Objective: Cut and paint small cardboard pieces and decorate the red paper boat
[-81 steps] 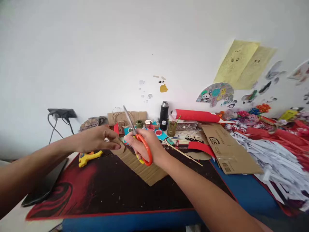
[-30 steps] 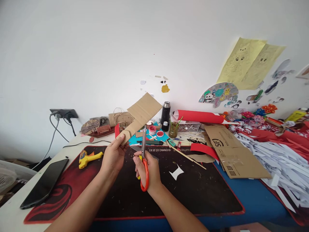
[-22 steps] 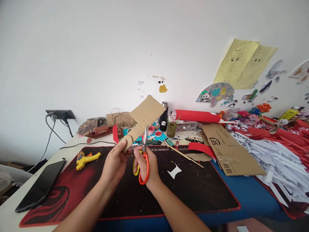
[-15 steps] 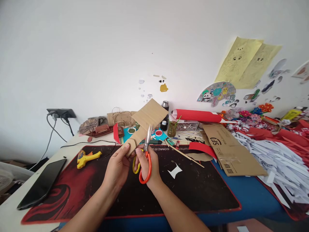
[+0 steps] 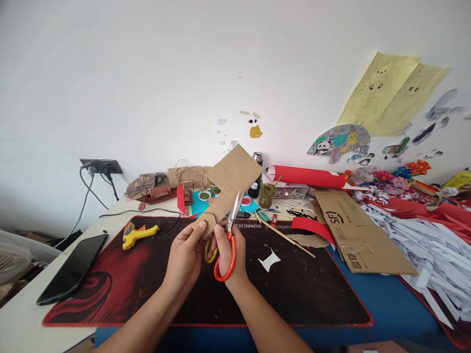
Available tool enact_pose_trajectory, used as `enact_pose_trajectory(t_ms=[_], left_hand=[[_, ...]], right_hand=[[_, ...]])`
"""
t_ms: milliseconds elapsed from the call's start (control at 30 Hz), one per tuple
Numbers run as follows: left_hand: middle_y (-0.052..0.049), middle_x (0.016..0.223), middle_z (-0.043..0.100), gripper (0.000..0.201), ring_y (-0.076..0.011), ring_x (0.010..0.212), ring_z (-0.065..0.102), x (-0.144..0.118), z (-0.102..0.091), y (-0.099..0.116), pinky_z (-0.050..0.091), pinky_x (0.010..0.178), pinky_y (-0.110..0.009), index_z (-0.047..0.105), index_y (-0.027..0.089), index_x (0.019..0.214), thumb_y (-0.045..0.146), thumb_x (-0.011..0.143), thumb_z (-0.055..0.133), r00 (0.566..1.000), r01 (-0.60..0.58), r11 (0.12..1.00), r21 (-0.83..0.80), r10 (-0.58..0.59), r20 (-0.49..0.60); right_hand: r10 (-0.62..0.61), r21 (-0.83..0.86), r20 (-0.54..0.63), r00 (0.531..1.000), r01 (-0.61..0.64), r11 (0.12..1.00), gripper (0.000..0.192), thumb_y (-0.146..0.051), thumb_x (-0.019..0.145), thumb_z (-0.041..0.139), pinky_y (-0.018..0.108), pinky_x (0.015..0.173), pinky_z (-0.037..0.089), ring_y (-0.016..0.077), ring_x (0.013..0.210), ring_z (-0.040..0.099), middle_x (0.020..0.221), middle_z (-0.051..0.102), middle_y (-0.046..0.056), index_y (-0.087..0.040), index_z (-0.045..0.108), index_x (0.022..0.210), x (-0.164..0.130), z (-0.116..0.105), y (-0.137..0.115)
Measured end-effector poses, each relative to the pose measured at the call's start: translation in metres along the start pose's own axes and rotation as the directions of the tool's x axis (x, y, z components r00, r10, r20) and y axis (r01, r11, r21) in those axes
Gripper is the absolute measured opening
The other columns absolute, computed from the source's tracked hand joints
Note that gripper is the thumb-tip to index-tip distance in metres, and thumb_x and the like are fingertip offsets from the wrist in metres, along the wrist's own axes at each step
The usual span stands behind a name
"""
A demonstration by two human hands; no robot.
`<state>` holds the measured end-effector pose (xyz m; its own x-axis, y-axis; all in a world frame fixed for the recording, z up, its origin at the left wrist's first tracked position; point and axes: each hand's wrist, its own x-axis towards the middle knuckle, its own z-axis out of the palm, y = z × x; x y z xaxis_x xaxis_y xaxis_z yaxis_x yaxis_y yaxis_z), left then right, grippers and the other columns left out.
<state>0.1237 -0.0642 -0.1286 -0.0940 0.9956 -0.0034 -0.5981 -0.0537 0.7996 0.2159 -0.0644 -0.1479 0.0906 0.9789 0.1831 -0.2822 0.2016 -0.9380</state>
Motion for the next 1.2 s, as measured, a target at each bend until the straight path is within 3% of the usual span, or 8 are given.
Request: enact_pose_trajectory(t_ms=[600, 767, 933, 1200], left_hand=[[0.001, 0.060, 0.065, 0.039, -0.0111, 0.046, 0.052, 0.007, -0.006, -0.004, 0.037, 0.039, -0.023, 0.074, 0.017, 0.069, 0.047, 0.065, 0.098, 1.000, 0.015, 1.000, 0.008, -0.015, -0.009], [-0.004, 0.081, 0.078, 0.036, -0.0118, 0.066, 0.065, 0.032, -0.015, 0.005, 0.054, 0.060, -0.021, 0.082, 0.013, 0.083, 0.034, 0.060, 0.101, 0.990, -0.048, 0.994, -0.094, 0.035, -0.135], [-0.006, 0.092, 0.082, 0.037, -0.0125, 0.076, 0.072, 0.049, -0.018, 0.027, 0.055, 0.065, -0.019, 0.084, 0.014, 0.088, 0.030, 0.060, 0.101, 0.979, -0.108, 0.985, -0.138, 0.081, -0.188], [-0.008, 0.093, 0.084, 0.039, -0.0157, 0.076, 0.074, 0.038, -0.009, 0.037, 0.057, 0.071, -0.024, 0.084, 0.014, 0.090, 0.033, 0.061, 0.101, 0.981, -0.152, 0.981, -0.118, 0.135, -0.136]], right_hand=[[0.005, 0.031, 0.002, 1.000, -0.005, 1.000, 0.046, -0.068, 0.094, 0.069, 0.028, 0.044, 0.046, 0.0140, 0.041, 0.051, 0.053, 0.052, -0.007, -0.024, 0.056, 0.088, -0.001, 0.000, 0.005], [0.073, 0.038, 0.145, 0.987, -0.079, 0.996, 0.049, -0.069, 0.095, 0.067, 0.026, 0.042, 0.045, 0.0138, 0.039, 0.054, 0.055, 0.057, -0.006, -0.021, 0.063, 0.102, -0.007, -0.005, 0.012], [0.083, -0.055, 0.242, 0.967, -0.072, 0.996, 0.049, -0.067, 0.099, 0.065, 0.024, 0.041, 0.043, 0.0120, 0.040, 0.053, 0.060, 0.060, -0.004, -0.019, 0.066, 0.110, -0.015, -0.015, 0.024], [0.075, -0.334, 0.324, 0.943, 0.039, 0.942, 0.052, -0.069, 0.100, 0.062, 0.021, 0.043, 0.040, 0.0106, 0.042, 0.054, 0.063, 0.060, -0.004, -0.018, 0.069, 0.109, -0.017, -0.009, 0.025]])
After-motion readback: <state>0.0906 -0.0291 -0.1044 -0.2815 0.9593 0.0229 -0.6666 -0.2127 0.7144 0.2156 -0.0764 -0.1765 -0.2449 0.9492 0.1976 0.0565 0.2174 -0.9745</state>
